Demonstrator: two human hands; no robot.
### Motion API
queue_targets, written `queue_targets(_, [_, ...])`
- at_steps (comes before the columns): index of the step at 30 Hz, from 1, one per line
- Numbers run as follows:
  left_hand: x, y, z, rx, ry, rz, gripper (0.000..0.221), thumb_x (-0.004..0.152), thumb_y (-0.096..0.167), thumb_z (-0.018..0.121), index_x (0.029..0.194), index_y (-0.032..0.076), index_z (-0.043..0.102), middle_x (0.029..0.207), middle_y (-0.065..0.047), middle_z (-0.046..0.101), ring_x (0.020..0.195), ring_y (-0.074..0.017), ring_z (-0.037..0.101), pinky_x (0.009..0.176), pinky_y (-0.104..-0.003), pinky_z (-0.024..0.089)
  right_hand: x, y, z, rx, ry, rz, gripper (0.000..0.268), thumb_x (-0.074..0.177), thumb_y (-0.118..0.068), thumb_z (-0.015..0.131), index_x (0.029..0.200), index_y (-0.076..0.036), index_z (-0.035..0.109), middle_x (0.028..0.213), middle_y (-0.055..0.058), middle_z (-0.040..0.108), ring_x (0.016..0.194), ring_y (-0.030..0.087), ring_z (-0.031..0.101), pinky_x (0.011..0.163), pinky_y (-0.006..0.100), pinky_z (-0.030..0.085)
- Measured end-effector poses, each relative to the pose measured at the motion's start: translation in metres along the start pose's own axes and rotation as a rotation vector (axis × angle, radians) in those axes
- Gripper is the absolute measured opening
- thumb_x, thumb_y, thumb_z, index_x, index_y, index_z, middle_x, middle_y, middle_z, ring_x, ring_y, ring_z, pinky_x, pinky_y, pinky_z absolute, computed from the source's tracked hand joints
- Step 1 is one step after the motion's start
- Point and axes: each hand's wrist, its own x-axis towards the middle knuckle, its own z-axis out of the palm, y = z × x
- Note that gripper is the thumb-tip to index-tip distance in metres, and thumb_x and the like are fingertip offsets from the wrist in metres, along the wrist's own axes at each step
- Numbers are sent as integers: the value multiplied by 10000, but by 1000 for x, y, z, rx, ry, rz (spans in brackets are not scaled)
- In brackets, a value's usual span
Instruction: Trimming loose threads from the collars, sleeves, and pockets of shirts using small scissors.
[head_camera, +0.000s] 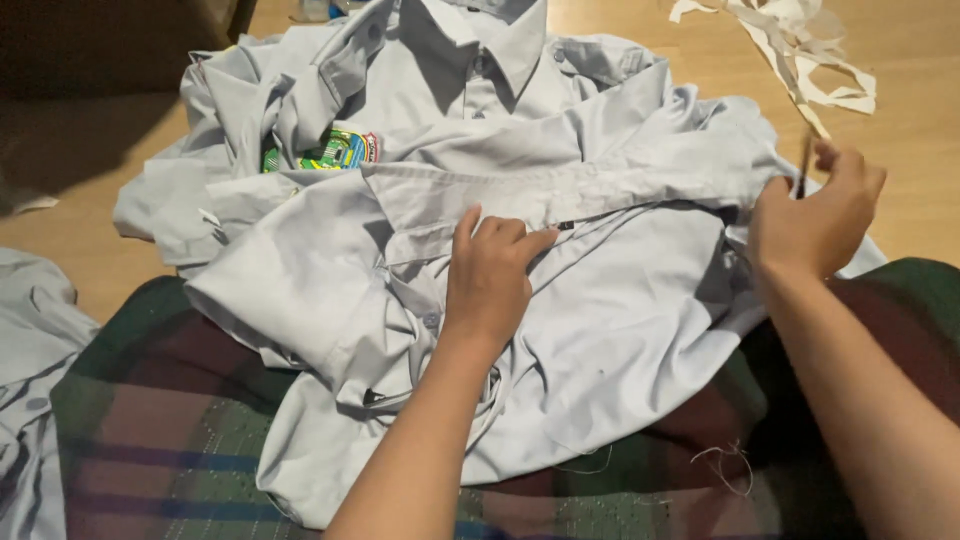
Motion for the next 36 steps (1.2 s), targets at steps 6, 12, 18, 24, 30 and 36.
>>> queue_targets(6, [2, 5, -6, 18, 24, 26, 428, 727, -68, 626, 1060, 158, 773, 865, -23, 610, 889, -242, 580, 1137, -460, 376, 32, 0, 29, 638, -564, 830, 247, 1007, -388, 731, 1010, -148, 673, 695, -22, 504, 477, 100, 400, 399, 283, 328])
queue_targets(12, [3, 9, -10, -86, 65, 19, 380, 707, -41, 675, 1035, 137, 745, 925, -22, 597, 865, -246, 565, 1010, -403, 432, -4, -6, -3, 995, -462, 802, 158, 1032, -111, 612, 1091, -253, 572, 740, -61, 470, 523, 47, 353, 474, 235, 306])
queue_targets(18, [26, 38, -1, -162, 64, -46, 272, 860, 192, 687, 1124, 155, 742, 986, -23, 595, 883, -241, 596, 866, -402, 451, -14, -29, -33, 863, -436, 633, 213, 958, -60, 590, 1090, -211, 661, 694, -67, 490, 490, 49, 438, 420, 212, 310])
queue_targets(24, [62, 106, 15, -617, -316, -547, 445, 898, 459, 540, 1047, 115, 780, 917, -49, 800, 849, -233, 762, 750, -346, 575, -20, -37, -34, 895, -422, 627, 186, 941, -89, 605, 1066, -199, 687, 692, -59, 509, 492, 42, 447, 415, 206, 301])
queue_targets(30, [84, 119, 53, -691, -399, -691, 239, 870, 398, 669, 962, 203, 774, 726, 99, 740, 709, -168, 761, 682, -347, 595, -24, -33, -12, 863, -221, 557, 104, 878, -43, 748, 943, -124, 759, 763, 19, 502, 418, 95, 485, 325, 256, 376])
queue_targets(36, [83, 100, 64, -536, -402, -655, 190, 902, 422, 626, 968, 304, 759, 878, 80, 779, 1050, -270, 749, 902, -440, 571, -29, -29, -9, 874, -219, 620, 68, 887, -65, 728, 921, -120, 752, 828, -17, 463, 430, 78, 462, 319, 244, 363])
